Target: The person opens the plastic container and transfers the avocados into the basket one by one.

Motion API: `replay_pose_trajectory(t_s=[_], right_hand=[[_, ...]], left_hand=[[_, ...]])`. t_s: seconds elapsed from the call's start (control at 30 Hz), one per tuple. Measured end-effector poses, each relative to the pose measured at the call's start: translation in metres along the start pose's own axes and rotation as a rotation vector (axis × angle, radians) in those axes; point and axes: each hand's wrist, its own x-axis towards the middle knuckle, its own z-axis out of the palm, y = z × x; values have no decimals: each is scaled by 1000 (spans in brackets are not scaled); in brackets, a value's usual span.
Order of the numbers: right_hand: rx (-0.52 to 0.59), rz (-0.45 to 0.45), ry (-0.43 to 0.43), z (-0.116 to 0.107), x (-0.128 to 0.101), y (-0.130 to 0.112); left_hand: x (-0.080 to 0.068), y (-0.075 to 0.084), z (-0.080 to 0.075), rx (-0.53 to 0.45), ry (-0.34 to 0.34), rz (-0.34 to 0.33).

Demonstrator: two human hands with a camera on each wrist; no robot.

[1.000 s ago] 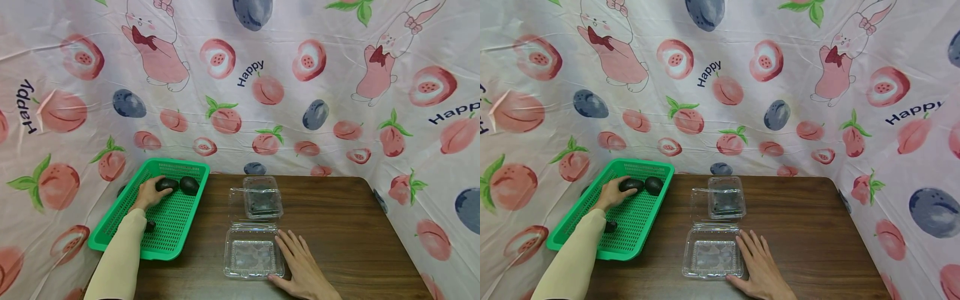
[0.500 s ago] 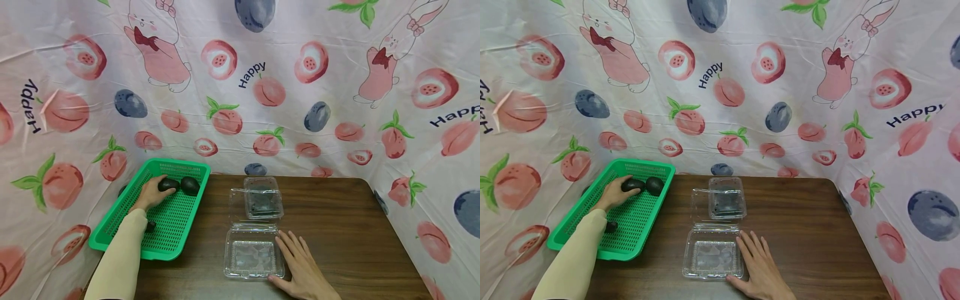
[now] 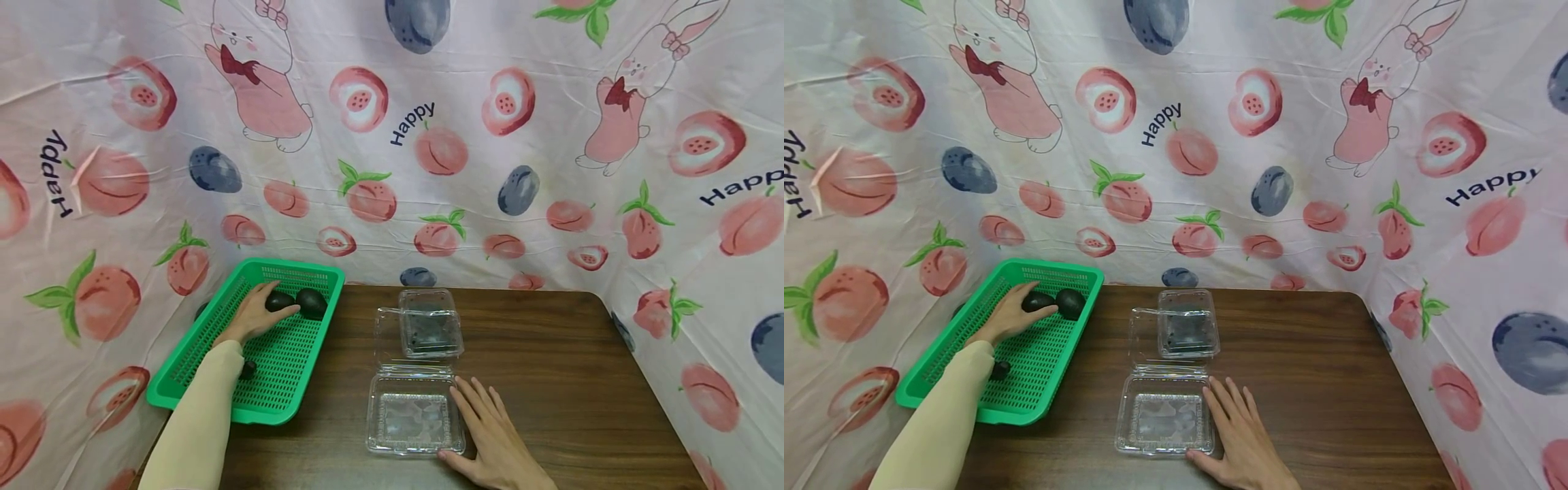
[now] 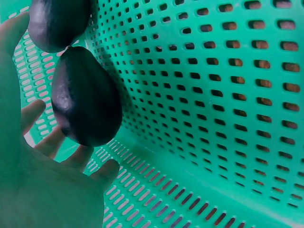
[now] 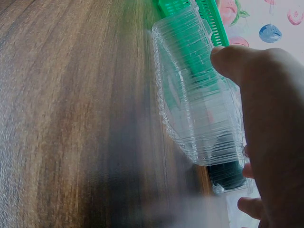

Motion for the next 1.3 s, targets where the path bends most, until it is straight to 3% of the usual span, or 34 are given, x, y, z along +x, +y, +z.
replay_pose_trajectory(t_s=[0.3,0.8,1.3], right_hand=[[-13,-21,21,0,0,-1],[-32,1,30,2,-8,-26],[-23,14,20,0,-8,-27]], left_hand=[[0,7,-2,12,-5,12],[-5,10,-13,72,8,76],[-23,37,-22,127,51,134]])
